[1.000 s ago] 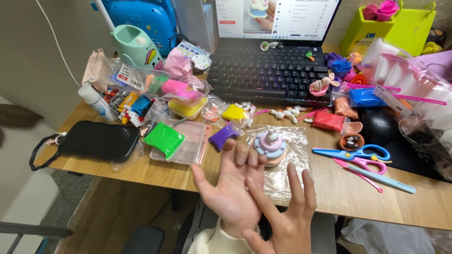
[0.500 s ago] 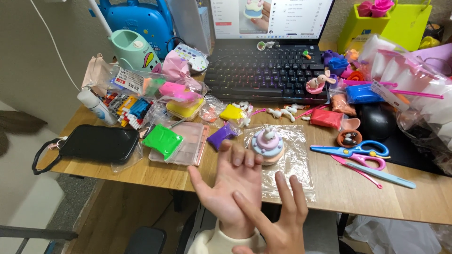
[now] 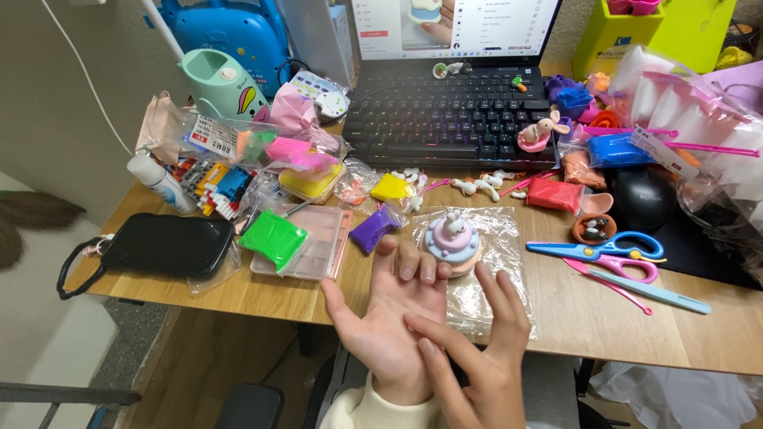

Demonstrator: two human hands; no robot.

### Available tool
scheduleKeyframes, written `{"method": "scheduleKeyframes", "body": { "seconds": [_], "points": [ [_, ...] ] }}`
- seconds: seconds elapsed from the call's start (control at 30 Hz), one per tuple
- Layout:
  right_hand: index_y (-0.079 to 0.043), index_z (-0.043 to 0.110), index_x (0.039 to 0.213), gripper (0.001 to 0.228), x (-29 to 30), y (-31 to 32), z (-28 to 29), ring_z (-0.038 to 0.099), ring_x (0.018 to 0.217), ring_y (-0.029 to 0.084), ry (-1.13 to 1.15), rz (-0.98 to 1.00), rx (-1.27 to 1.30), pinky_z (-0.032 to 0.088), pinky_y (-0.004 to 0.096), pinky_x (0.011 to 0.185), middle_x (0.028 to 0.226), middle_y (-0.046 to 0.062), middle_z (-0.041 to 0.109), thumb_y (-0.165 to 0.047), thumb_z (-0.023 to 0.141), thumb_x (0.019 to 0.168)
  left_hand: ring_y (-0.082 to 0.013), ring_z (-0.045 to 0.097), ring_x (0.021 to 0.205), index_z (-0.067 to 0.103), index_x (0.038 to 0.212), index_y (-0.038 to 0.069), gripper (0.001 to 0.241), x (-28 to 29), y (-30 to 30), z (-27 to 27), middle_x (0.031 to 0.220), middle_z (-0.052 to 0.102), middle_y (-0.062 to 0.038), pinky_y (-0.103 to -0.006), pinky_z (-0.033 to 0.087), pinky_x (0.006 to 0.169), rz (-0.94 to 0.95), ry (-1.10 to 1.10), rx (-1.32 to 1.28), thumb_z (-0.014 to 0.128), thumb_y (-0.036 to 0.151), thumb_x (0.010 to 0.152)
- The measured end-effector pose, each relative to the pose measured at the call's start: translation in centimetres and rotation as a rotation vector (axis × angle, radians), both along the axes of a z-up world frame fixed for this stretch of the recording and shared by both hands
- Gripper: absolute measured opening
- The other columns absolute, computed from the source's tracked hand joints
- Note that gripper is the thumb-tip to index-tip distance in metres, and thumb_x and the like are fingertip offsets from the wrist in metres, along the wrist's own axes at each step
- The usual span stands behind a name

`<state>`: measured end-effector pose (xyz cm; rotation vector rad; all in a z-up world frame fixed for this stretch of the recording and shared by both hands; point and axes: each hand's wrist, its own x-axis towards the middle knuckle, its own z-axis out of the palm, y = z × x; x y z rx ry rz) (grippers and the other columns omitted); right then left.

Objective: Molding and attaching small decorative clay pieces to a miniature pastry model

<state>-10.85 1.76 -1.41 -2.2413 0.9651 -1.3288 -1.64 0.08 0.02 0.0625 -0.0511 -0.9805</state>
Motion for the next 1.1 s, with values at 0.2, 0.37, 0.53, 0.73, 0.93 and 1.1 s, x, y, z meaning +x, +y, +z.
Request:
{"method": "scheduleKeyframes", "body": {
  "seconds": [0.2, 0.37, 0.53, 0.73, 0.93, 1.1],
  "points": [
    [-0.026, 0.078, 0.089, 0.013, -0.2, -0.8, 1.1, 0.024, 0.146, 0.036, -0.021, 0.015, 0.077, 0.023, 0.049, 0.115, 0.151, 0.015, 0.035, -0.026, 0.071, 0.079, -0.0214, 0.04, 0.07, 0.049, 0.101, 0.005, 0.07, -0.4, 0.1, 0.0, 0.079, 0.035, -0.006, -0.0365, 0.038, 0.076, -0.01, -0.062, -0.056, 0.034, 0.072, 0.088],
    [-0.026, 0.076, 0.085, 0.009, 0.0, -0.8, 1.2, 0.028, 0.144, 0.038, -0.012, -0.029, 0.024, 0.026, 0.049, 0.115, 0.148, 0.018, 0.038, -0.025, 0.072, 0.077, -0.0212, 0.04, 0.07, 0.051, 0.1, 0.006, 0.071, -0.4, 0.1, -0.1, 0.078, 0.035, -0.006, -0.0364, 0.039, 0.075, -0.021, -0.033, -0.028, 0.035, 0.074, 0.087],
    [-0.026, 0.075, 0.091, 0.012, 0.1, -0.6, 0.1, 0.034, 0.14, 0.041, -0.002, -0.062, -0.081, 0.03, 0.049, 0.114, 0.144, 0.02, 0.04, -0.023, 0.071, 0.081, -0.0203, 0.038, 0.068, 0.049, 0.1, 0.007, 0.069, 0.0, 0.0, -0.5, 0.078, 0.035, -0.005, -0.0356, 0.038, 0.074, -0.026, -0.019, -0.013, 0.034, 0.073, 0.087],
    [-0.03, 0.067, 0.121, 0.037, 0.2, 1.0, -1.8, 0.024, 0.143, 0.039, 0.124, 0.022, -0.141, 0.026, 0.052, 0.119, 0.148, 0.02, 0.034, -0.044, 0.048, 0.093, -0.0208, 0.041, 0.071, 0.049, 0.099, 0.007, 0.064, 0.7, 0.0, -0.7, 0.079, 0.037, -0.006, -0.0351, 0.038, 0.078, 0.005, 0.026, -0.002, 0.038, 0.069, 0.09],
    [-0.03, 0.057, 0.134, 0.06, 0.0, 0.7, -2.8, 0.02, 0.146, 0.041, 0.229, -0.066, -0.272, 0.021, 0.055, 0.121, 0.153, 0.022, 0.028, -0.064, 0.029, 0.094, -0.0212, 0.041, 0.071, 0.05, 0.1, 0.007, 0.064, 1.3, -0.1, -1.0, 0.079, 0.036, -0.006, -0.0357, 0.039, 0.077, 0.029, 0.005, -0.011, 0.039, 0.069, 0.088],
    [-0.03, 0.054, 0.137, 0.062, 0.1, 0.8, -2.1, 0.014, 0.149, 0.041, 0.214, -0.003, -0.188, 0.013, 0.057, 0.122, 0.156, 0.02, 0.024, -0.064, 0.023, 0.095, -0.0205, 0.041, 0.07, 0.05, 0.1, 0.007, 0.065, 0.6, -0.2, -1.0, 0.077, 0.037, -0.005, -0.036, 0.038, 0.076, -0.012, 0.021, 0.025, 0.038, 0.07, 0.088]
  ]
}}
